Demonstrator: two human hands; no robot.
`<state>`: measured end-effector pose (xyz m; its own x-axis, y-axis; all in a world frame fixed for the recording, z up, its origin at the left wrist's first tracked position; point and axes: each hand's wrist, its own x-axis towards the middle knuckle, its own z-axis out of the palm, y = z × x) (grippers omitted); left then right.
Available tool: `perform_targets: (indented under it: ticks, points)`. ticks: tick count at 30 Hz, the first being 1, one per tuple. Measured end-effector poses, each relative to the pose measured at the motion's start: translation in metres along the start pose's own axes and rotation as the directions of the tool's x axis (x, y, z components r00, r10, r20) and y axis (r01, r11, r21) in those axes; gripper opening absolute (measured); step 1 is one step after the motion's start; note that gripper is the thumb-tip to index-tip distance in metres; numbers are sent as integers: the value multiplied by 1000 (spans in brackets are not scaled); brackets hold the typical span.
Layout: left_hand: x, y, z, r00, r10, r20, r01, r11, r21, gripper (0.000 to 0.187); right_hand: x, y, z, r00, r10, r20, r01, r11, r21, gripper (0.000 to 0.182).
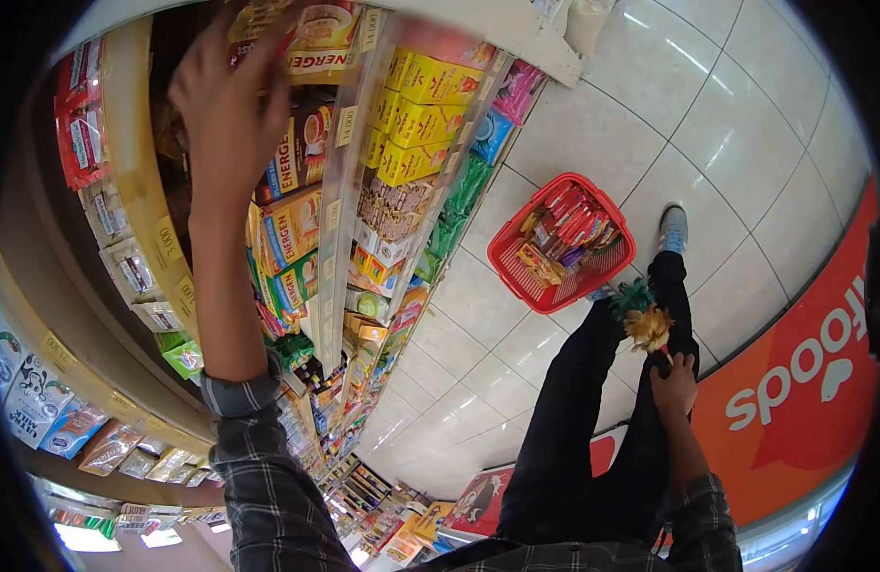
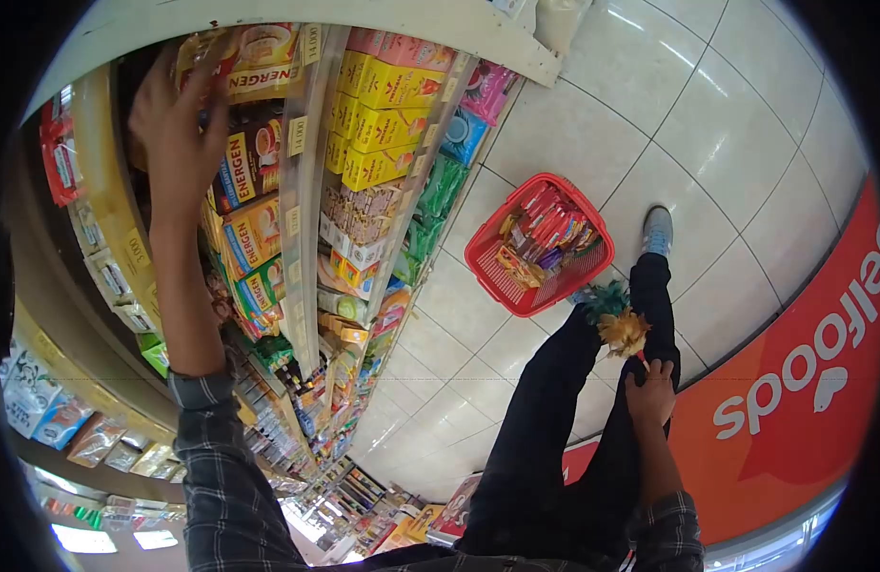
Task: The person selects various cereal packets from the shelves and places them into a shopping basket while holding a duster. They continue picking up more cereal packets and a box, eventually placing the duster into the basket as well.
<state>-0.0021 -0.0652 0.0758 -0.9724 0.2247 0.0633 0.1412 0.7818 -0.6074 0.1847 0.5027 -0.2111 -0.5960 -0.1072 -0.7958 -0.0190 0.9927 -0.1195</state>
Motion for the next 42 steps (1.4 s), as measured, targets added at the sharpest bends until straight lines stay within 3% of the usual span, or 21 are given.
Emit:
perform_targets:
  ticks: [1,3,4,5,7,8,9,10,11,13,16,19,21,25,27,29,30,32,37,40,42]
  points:
    - [-5,-3,-7,998,-8,-70,3,997,-75,42,1,0,-1,1000,3,3,-3,1000,17,40]
    - [-35,31,-21,945,-316,-88,228,826,-515,33,4,13,12,998,-54,-35,53,998,-35,39]
    - [-59,54,-23,893,-449,-13,311,638,-704,33,6,20,20,994,-88,-60,84,994,-62,38]
    - [-80,95,-25,810,-584,57,467,583,-665,25,8,20,21,991,-123,-53,118,990,-83,36]
    - [-163,184,-12,706,-528,472,680,320,-659,29,19,14,18,978,-204,-51,196,972,-130,32]
    - [-198,238,-11,583,-477,657,792,157,-590,37,26,13,21,969,-241,-50,231,960,-156,30]
    - [-239,297,-8,405,-278,871,894,-80,-441,47,30,13,28,962,-270,-44,258,949,-181,27]
    - [-273,352,-18,286,-65,956,946,-142,-293,57,30,15,33,957,-290,-30,278,938,-208,25]
    - [-327,421,-23,235,111,966,968,-121,-221,79,29,14,34,953,-302,-29,291,935,-203,24]
    - [-382,537,-67,-158,428,890,986,20,165,120,27,15,34,947,-322,-21,311,928,-206,22]
    - [-321,523,-98,-187,446,875,900,-279,334,121,37,24,44,911,-411,-29,406,908,-103,20]
    - [-328,562,-77,-227,236,945,949,-166,269,106,53,15,44,817,-567,-108,565,824,-53,23]
    - [-331,590,-80,-184,132,974,951,-225,211,88,74,15,51,805,-593,-7,588,800,-118,27]
    - [-312,583,-82,-329,87,940,892,-300,339,52,122,-12,67,569,-782,255,820,515,-250,28]
    - [-316,595,-86,-296,30,955,906,-308,290,44,146,-34,83,518,-835,188,854,516,-60,29]
    - [-322,605,-91,-290,-10,957,913,-302,273,40,162,-78,84,538,-793,285,842,523,-134,22]
    - [-324,609,-92,-296,-19,955,913,-299,277,39,178,-91,90,460,-842,282,887,449,-107,24]
    - [-325,620,-96,-323,-10,946,903,-304,305,37,189,-135,98,442,-864,241,890,388,-241,30]
    - [-331,653,-101,-380,52,923,865,-334,375,37,207,-218,157,145,-910,390,974,61,-219,47]
    - [-328,661,-108,-406,119,906,826,-377,419,37,208,-237,217,281,-864,417,951,192,-244,58]
    - [-328,667,-112,-429,151,891,797,-401,452,37,199,-236,249,459,-796,394,883,359,-303,62]
